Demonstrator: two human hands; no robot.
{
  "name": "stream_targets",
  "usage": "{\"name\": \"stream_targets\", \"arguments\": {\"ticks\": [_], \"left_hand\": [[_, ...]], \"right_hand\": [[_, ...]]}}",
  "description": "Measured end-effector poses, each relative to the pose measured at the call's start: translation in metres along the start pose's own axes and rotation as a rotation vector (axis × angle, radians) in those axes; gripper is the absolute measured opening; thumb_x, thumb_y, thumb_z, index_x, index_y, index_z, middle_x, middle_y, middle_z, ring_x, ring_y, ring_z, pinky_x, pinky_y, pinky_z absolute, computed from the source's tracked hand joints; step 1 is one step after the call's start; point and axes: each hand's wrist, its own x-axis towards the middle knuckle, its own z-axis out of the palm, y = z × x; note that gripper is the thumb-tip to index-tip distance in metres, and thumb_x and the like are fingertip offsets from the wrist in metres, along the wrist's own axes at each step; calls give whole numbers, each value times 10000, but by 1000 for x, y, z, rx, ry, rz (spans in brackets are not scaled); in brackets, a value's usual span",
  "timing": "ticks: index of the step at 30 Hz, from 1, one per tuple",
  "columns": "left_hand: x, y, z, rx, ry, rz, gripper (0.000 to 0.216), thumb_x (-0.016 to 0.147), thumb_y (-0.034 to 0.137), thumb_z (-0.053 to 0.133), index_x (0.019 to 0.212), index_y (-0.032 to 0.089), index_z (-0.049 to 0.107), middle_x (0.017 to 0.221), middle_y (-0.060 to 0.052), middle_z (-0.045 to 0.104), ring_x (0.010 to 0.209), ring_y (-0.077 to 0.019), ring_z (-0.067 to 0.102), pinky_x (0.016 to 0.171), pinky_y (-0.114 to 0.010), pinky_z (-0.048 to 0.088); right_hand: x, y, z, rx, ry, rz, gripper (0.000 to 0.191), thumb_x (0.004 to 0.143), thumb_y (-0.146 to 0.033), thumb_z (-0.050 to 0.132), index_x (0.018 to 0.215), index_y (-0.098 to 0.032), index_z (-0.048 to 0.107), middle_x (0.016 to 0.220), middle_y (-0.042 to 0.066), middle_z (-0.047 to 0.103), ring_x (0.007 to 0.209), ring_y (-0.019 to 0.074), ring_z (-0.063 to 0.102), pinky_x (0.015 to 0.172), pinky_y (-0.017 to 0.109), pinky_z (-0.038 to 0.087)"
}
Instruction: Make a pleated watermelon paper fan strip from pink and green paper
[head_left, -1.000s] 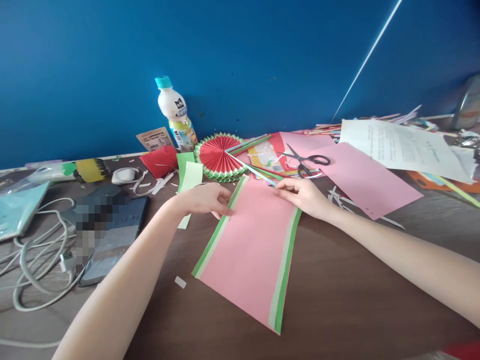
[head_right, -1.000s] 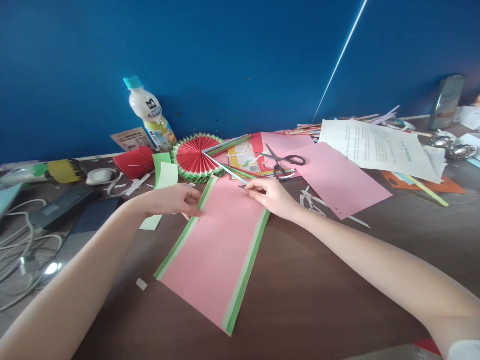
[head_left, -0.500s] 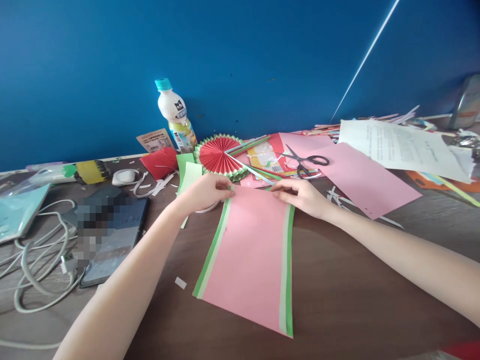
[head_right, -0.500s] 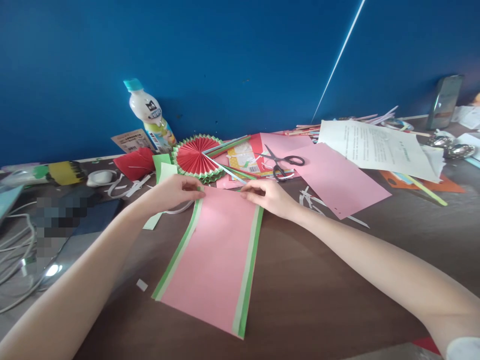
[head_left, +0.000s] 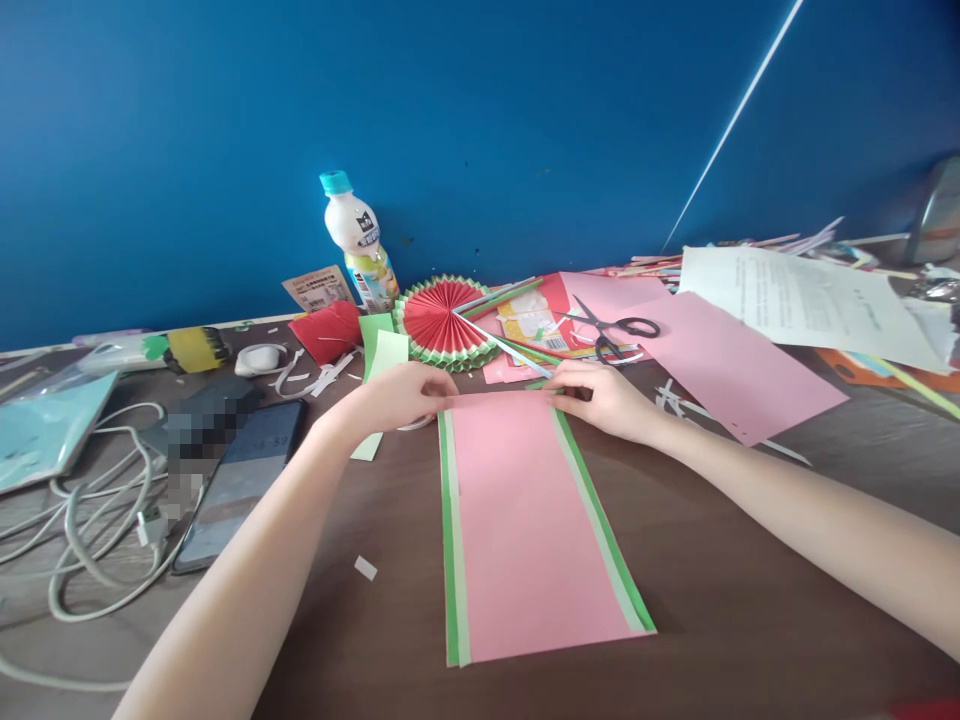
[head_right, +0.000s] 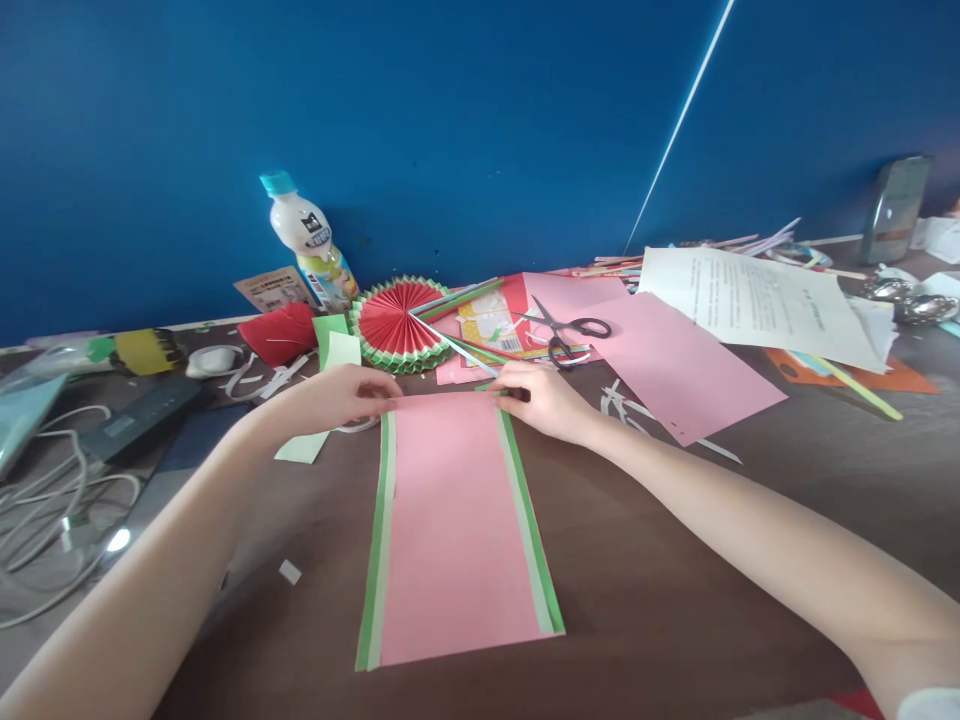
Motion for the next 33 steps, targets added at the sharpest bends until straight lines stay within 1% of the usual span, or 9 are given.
{"name": "stream_targets", "arguments": {"ticks": [2,4,6,9,12,16,22,25,33], "left_hand": [[-1,1,6,111,64,20,199,750,313,489,773,199,650,691,1,634,603,-137,537,564,-231,379],[-3,1,13,171,132,46,202,767,300,474,779,204,652,785,-14,656,720,-168,568,632,-244,393],[-7,-2,21,194,195,76,214,795,299,458,814,206,649,838,-24,657,773,-183,570,673,-261,400],[-12,-6,33,214,291,119,210,817,252,450,897,190,635,915,-42,649,831,-195,564,734,-289,412],[-15,-9,43,234,371,157,209,833,214,448,923,168,631,955,-62,638,915,-212,545,809,-321,416],[-15,-15,52,242,451,202,219,855,194,433,889,163,647,918,-64,640,903,-209,537,815,-334,431],[-12,-23,56,255,537,268,204,853,176,453,875,161,656,863,-54,651,838,-198,549,763,-337,459],[-11,-26,57,250,547,307,200,850,164,462,881,156,660,860,-55,654,833,-194,553,759,-333,465],[-12,-26,57,244,565,339,179,821,137,486,849,159,661,830,-40,654,819,-183,556,744,-320,468]], "right_hand": [[0,2,2,-10,-4,-28,157,832,-272,538,821,-179,663,820,55,614,723,163,557,682,307,449],[-1,4,3,-11,-4,-52,166,844,-265,528,857,-177,668,823,57,611,745,166,562,696,310,449],[-1,3,4,-15,-4,-61,166,846,-263,531,885,-178,669,814,54,602,727,160,554,673,302,446],[0,1,4,-20,-6,-44,154,838,-263,549,892,-179,666,810,48,596,677,144,533,626,288,436],[0,0,4,-2,-6,-32,141,833,-254,559,877,-180,670,823,48,609,701,146,549,650,292,443],[0,0,5,-3,8,-35,143,839,-227,550,847,-188,687,823,47,618,750,157,577,712,313,454],[0,2,5,-36,31,-72,151,830,-181,558,854,-178,707,792,43,604,706,140,575,672,291,464],[-1,3,4,-56,10,-86,166,829,-161,556,882,-182,712,806,42,608,697,131,570,662,278,466],[-1,7,2,-105,-3,-124,186,835,-153,543,895,-203,713,795,31,606,669,120,556,630,266,464]]}}
